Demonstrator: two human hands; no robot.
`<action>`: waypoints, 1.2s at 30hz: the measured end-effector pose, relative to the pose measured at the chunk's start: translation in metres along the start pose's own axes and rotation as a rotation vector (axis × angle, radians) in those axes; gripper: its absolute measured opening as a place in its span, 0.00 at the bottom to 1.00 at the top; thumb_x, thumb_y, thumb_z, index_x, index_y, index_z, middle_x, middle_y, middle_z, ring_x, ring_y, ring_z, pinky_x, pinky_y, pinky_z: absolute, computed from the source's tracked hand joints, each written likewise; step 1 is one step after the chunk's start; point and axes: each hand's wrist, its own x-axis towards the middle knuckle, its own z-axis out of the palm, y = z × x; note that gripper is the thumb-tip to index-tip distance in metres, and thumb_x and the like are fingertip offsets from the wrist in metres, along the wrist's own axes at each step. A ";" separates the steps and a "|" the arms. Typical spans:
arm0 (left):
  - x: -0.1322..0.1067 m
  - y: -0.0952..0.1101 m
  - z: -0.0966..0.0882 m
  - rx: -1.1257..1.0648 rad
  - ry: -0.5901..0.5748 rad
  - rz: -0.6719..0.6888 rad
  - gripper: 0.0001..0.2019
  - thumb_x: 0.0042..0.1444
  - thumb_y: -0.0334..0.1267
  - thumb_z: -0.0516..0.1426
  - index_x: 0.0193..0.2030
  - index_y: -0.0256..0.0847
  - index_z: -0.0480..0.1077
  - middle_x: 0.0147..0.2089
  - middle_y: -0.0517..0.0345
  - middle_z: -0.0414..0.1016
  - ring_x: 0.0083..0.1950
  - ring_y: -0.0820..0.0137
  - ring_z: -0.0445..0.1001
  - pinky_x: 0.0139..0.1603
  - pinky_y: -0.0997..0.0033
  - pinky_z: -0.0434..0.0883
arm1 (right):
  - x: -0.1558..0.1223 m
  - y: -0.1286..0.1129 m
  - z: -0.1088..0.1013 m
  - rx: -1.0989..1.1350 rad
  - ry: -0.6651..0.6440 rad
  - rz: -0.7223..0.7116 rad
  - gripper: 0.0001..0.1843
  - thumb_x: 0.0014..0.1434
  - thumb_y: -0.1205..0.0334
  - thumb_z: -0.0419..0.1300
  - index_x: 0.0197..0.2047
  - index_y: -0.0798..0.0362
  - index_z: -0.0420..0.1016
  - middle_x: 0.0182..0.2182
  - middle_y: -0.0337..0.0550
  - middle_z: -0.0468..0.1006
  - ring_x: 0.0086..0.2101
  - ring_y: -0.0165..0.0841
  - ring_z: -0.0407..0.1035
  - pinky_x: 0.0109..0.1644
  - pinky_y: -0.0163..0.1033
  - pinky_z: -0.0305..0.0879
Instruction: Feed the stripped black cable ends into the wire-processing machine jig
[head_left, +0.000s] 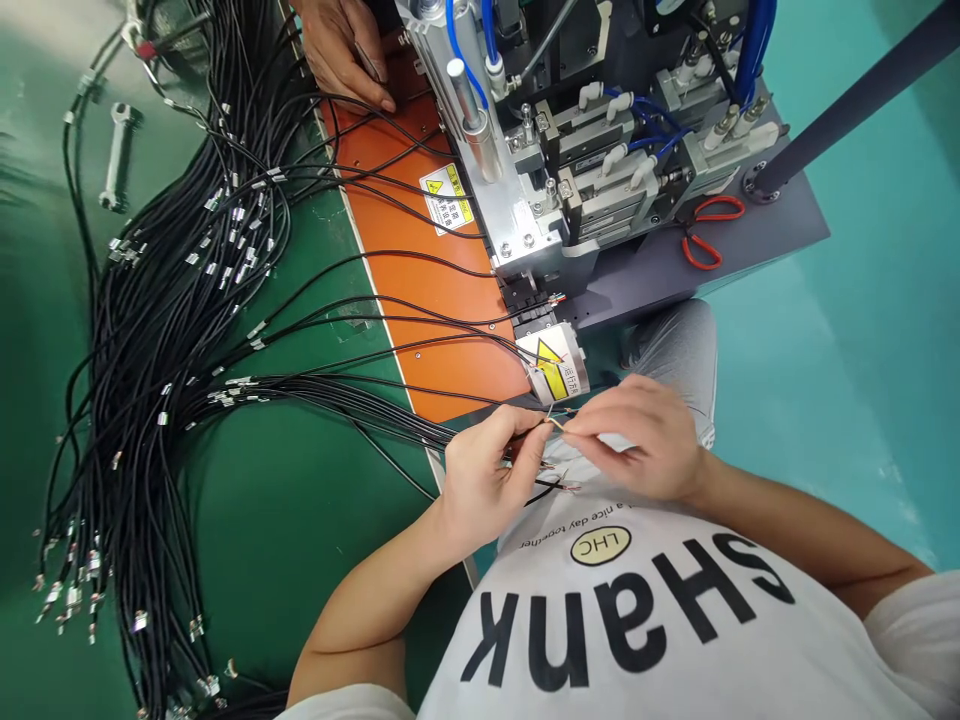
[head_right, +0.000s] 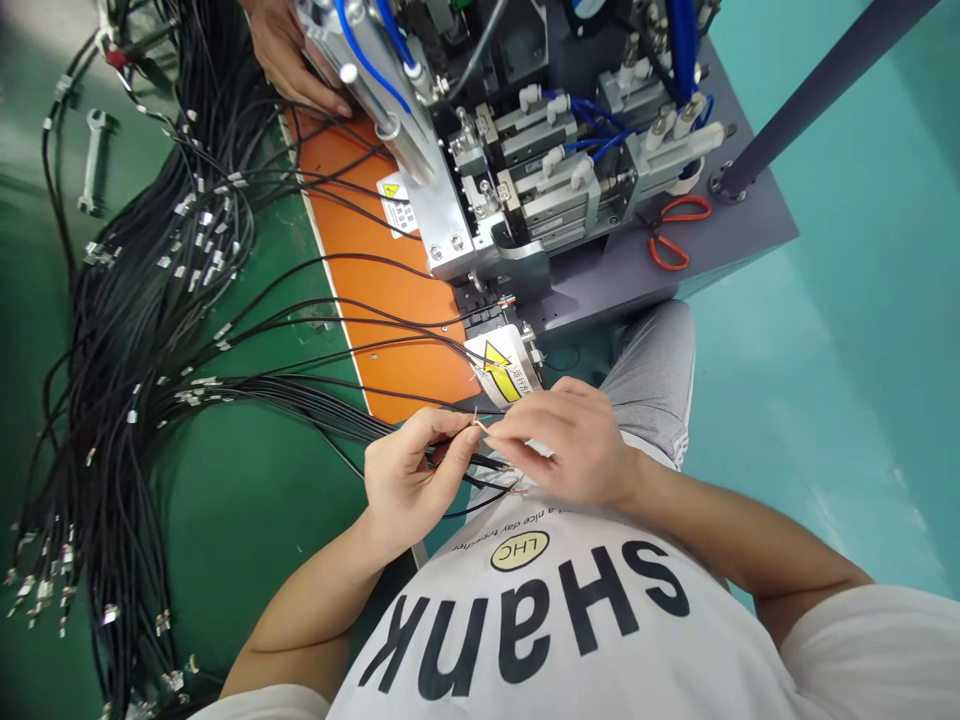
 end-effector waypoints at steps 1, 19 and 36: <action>0.000 0.000 -0.001 -0.008 0.008 0.006 0.03 0.60 0.30 0.60 0.40 0.39 0.71 0.31 0.61 0.77 0.26 0.80 0.69 0.27 0.80 0.69 | 0.002 -0.001 -0.002 0.081 0.010 0.061 0.06 0.59 0.65 0.66 0.39 0.45 0.77 0.31 0.37 0.82 0.30 0.32 0.75 0.34 0.41 0.65; 0.005 0.000 -0.007 -0.435 -0.085 -0.125 0.08 0.60 0.30 0.60 0.45 0.40 0.75 0.41 0.51 0.76 0.41 0.69 0.74 0.39 0.71 0.72 | 0.008 -0.016 0.008 0.301 -0.047 0.238 0.05 0.59 0.70 0.63 0.35 0.51 0.73 0.29 0.36 0.75 0.26 0.26 0.67 0.31 0.35 0.65; 0.009 -0.005 -0.007 -0.780 -0.136 -0.437 0.03 0.57 0.30 0.63 0.38 0.39 0.75 0.36 0.58 0.72 0.35 0.76 0.69 0.35 0.75 0.67 | 0.012 -0.016 0.012 0.186 -0.080 0.195 0.06 0.58 0.72 0.62 0.32 0.52 0.71 0.26 0.35 0.74 0.25 0.26 0.67 0.33 0.37 0.62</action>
